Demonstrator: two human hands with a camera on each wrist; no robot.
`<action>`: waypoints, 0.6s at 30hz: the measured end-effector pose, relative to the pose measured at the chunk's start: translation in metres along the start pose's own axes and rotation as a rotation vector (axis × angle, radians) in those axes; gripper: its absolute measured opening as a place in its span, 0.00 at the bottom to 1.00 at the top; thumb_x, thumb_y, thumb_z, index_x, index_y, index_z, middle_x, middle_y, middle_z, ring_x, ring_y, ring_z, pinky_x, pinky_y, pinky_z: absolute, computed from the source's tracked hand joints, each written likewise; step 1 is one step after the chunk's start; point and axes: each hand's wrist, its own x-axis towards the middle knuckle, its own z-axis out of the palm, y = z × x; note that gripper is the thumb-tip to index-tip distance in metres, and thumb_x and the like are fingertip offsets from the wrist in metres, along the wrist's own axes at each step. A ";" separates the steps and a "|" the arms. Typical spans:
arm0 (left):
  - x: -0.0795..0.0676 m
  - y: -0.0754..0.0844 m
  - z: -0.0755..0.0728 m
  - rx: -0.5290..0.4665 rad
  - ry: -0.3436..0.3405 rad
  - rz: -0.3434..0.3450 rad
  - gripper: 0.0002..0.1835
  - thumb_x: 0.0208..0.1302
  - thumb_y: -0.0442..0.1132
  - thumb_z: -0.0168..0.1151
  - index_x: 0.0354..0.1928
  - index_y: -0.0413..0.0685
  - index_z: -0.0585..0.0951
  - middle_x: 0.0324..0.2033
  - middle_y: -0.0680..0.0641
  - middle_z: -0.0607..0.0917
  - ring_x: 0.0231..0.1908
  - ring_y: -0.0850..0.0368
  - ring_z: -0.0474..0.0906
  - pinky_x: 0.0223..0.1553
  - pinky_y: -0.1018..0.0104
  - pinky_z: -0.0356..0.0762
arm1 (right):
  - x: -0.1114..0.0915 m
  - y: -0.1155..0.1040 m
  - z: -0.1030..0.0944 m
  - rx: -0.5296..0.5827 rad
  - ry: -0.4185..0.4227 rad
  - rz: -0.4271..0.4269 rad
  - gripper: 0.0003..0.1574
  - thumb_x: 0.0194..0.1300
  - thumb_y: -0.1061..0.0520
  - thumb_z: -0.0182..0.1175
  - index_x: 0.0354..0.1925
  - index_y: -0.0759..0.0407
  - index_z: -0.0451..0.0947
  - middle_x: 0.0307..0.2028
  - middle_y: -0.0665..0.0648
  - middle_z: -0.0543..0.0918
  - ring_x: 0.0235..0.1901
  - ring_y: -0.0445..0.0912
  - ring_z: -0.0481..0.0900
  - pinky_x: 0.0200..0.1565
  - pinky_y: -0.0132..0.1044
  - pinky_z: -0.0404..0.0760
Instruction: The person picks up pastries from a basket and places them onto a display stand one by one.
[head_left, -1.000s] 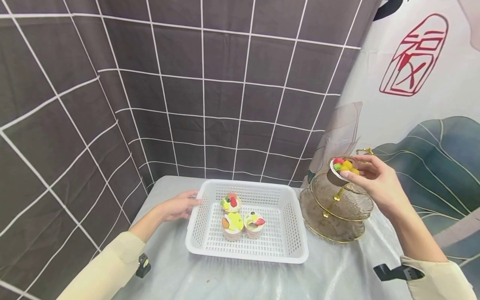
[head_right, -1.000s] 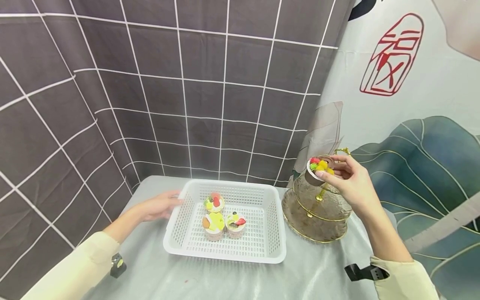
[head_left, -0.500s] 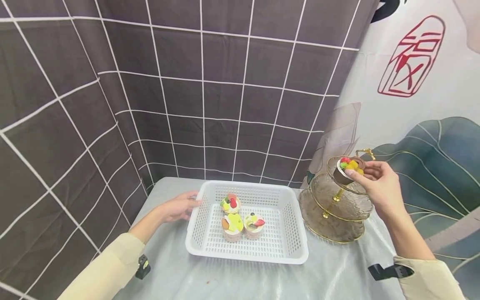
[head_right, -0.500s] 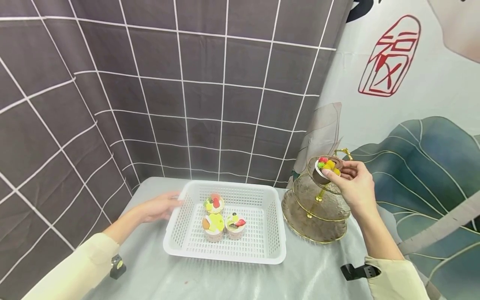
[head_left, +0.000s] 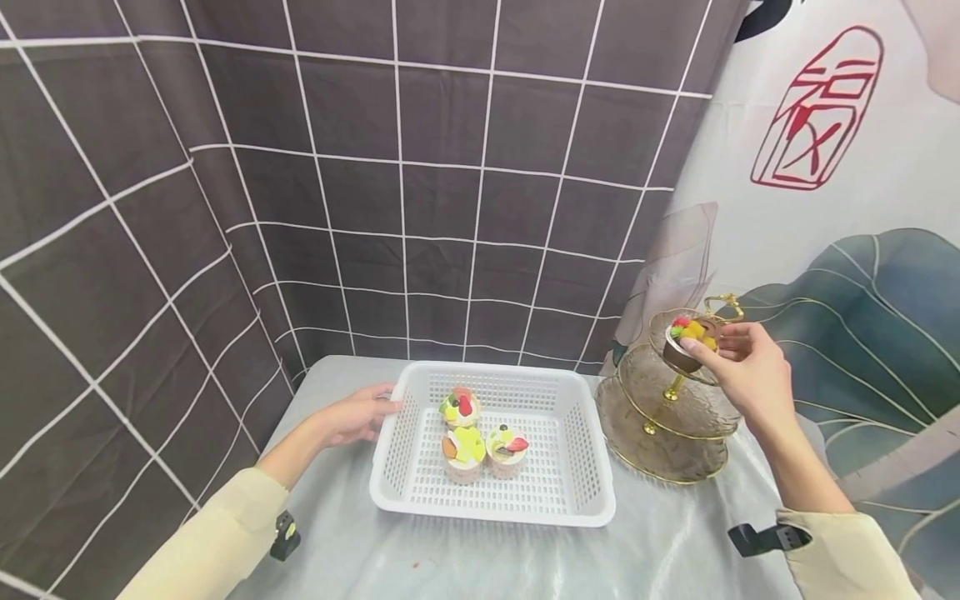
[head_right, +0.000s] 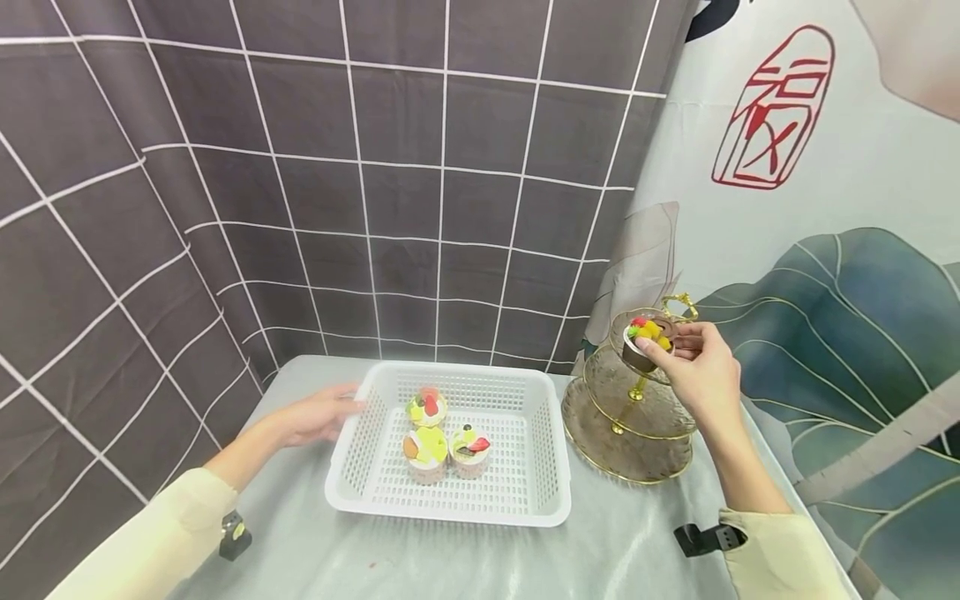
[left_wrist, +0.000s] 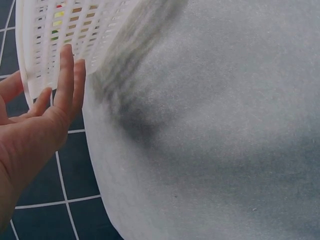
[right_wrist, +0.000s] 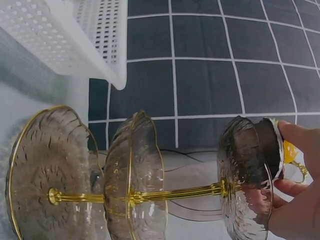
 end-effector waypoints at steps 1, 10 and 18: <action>0.000 -0.001 0.000 0.002 -0.001 0.001 0.34 0.83 0.42 0.52 0.81 0.36 0.53 0.68 0.28 0.74 0.66 0.32 0.77 0.60 0.39 0.84 | 0.000 -0.001 0.000 -0.011 -0.005 -0.008 0.49 0.67 0.31 0.70 0.66 0.66 0.72 0.59 0.70 0.82 0.50 0.47 0.82 0.38 0.26 0.74; 0.001 -0.003 0.000 -0.004 0.001 0.001 0.34 0.83 0.43 0.52 0.81 0.36 0.54 0.68 0.28 0.75 0.66 0.33 0.77 0.60 0.40 0.84 | -0.004 -0.007 -0.014 -0.081 -0.077 -0.095 0.51 0.68 0.31 0.69 0.66 0.70 0.70 0.57 0.73 0.83 0.54 0.64 0.83 0.37 0.25 0.74; 0.000 -0.002 0.000 -0.023 -0.005 0.007 0.35 0.83 0.42 0.52 0.82 0.36 0.53 0.69 0.28 0.74 0.66 0.32 0.76 0.61 0.39 0.83 | -0.013 -0.017 -0.039 -0.114 -0.080 -0.145 0.50 0.69 0.35 0.70 0.69 0.69 0.68 0.57 0.73 0.82 0.43 0.32 0.79 0.35 0.21 0.72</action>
